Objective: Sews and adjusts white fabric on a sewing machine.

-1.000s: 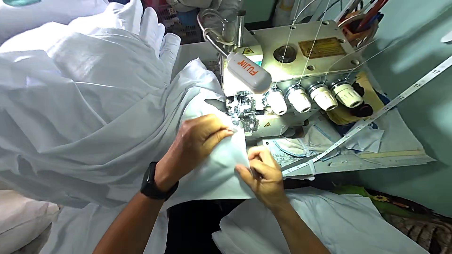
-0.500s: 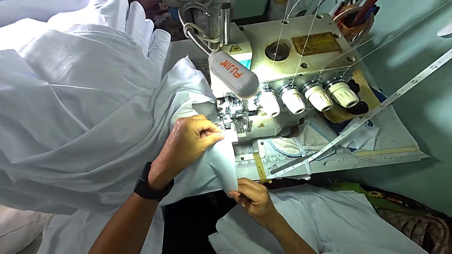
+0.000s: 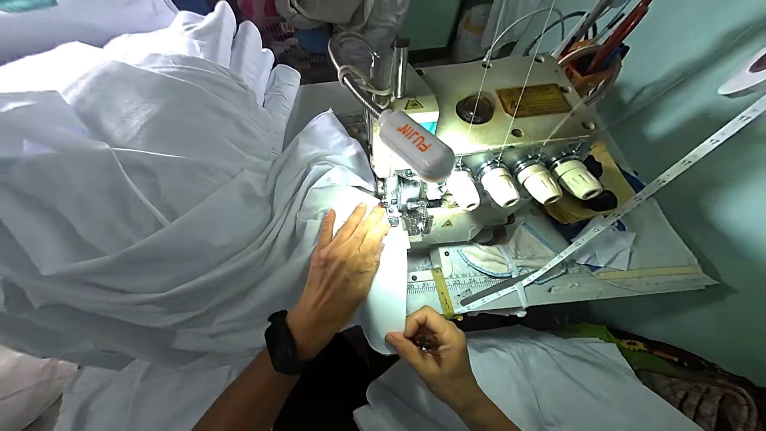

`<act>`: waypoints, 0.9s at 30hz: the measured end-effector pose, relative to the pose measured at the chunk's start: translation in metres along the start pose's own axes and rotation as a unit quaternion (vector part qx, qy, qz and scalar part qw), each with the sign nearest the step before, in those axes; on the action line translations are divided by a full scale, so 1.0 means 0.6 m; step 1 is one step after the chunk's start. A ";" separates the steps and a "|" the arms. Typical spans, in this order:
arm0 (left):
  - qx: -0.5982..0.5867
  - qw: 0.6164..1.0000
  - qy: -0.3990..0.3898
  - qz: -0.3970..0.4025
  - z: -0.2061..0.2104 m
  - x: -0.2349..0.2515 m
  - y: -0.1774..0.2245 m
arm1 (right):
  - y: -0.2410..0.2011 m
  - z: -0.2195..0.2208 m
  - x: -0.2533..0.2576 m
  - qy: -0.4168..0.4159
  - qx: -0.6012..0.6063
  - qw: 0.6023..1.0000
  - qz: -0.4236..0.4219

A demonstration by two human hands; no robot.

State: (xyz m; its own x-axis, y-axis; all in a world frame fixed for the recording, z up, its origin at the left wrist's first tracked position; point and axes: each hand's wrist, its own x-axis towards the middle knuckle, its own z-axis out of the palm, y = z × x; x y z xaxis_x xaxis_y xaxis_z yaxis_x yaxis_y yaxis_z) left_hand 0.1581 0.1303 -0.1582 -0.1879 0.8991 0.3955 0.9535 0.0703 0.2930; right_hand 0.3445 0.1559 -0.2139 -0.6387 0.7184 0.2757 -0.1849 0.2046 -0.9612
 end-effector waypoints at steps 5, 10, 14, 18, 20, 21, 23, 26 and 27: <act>-0.096 0.993 -0.066 -0.014 -0.027 0.043 -0.042 | 0.003 0.022 0.047 0.076 0.021 0.996 0.052; -0.144 0.989 0.024 -0.024 -0.059 0.000 -0.018 | -0.018 0.004 0.048 0.074 0.081 0.990 0.088; -0.248 0.966 0.051 -0.052 -0.051 -0.117 0.021 | -0.008 -0.051 -0.029 0.000 -0.017 0.979 0.204; -0.322 0.930 0.001 -0.178 0.021 -0.215 0.035 | 0.041 -0.060 -0.073 -0.064 -0.249 0.916 0.308; -0.341 0.913 -0.016 -0.222 0.046 -0.234 0.042 | 0.070 -0.039 -0.081 -0.006 -0.269 0.920 0.284; -0.350 0.907 -0.024 -0.235 0.054 -0.239 0.045 | 0.083 -0.026 -0.082 0.033 -0.251 0.930 0.267; -0.362 0.898 -0.043 -0.246 0.062 -0.242 0.049 | 0.097 -0.009 -0.080 0.091 -0.149 0.949 0.261; -0.383 0.895 -0.088 -0.210 0.065 -0.237 0.044 | 0.074 -0.011 -0.073 0.094 0.059 0.926 0.360; -0.400 0.891 -0.112 -0.184 0.067 -0.233 0.040 | 0.059 -0.016 -0.069 0.086 0.120 0.903 0.403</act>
State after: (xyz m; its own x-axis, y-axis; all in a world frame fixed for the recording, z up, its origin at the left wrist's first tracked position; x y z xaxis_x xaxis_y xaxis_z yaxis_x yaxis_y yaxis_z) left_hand 0.2164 0.0236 -0.2412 -0.3165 0.9485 -0.0131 0.3478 0.1289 0.9287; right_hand 0.3715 0.1400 -0.2595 -0.5162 0.6669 -0.5375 0.1181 -0.5661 -0.8158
